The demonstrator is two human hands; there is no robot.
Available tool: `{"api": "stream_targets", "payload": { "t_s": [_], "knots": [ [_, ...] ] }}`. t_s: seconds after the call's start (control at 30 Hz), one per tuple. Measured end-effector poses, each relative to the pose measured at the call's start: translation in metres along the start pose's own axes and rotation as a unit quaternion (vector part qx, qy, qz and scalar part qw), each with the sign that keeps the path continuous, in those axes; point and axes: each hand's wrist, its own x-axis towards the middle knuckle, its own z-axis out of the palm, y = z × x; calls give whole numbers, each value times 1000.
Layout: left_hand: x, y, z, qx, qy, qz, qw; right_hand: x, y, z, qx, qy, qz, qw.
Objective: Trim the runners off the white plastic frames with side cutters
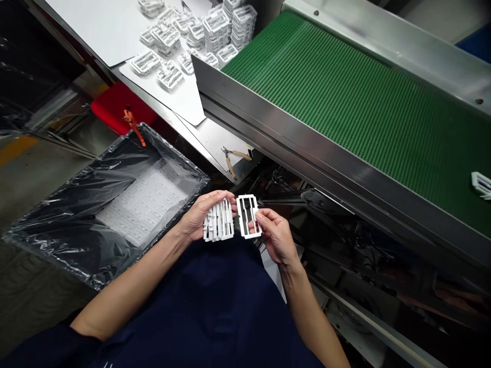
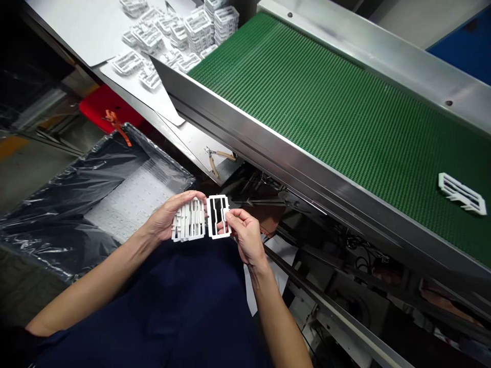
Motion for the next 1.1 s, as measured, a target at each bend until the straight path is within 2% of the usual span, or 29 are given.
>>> {"api": "stream_targets", "payload": {
  "t_s": [0.17, 0.23, 0.3, 0.37, 0.43, 0.6, 0.7, 0.87, 0.93, 1.03, 1.1],
  "knots": [
    [3, -2, -3, -32, 8, 11, 999, -1, 2, -4, 10, 21, -23, 999],
    [5, -3, -5, -35, 20, 18, 999, -3, 2, -5, -34, 20, -7, 999],
    [6, -4, -5, -33, 33, 23, 999, -7, 2, -3, -115, -8, 19, 993],
    [6, -5, -4, -27, 42, 30, 998, -11, 2, 3, -201, -45, 22, 978],
    [6, -6, -3, -14, 47, 36, 998, -15, 4, 12, -281, -62, -12, 958],
    [8, -7, -3, 1, 43, 49, 998, -14, 6, 21, -435, -53, -121, 891],
    [10, -7, -3, 7, 53, 57, 997, -12, 6, 16, -451, -31, -161, 877],
    [11, -6, -3, -7, 49, 39, 998, -11, 4, 9, -415, 46, -195, 887],
    [11, -6, -4, -19, 54, 50, 997, -10, 4, 7, -358, 81, -175, 914],
    [12, -7, -5, -21, 49, 74, 996, -8, 7, 8, -193, 71, -54, 977],
    [13, -8, -5, -17, 44, 82, 995, -5, 13, 11, -88, 28, 36, 995]
  ]
}}
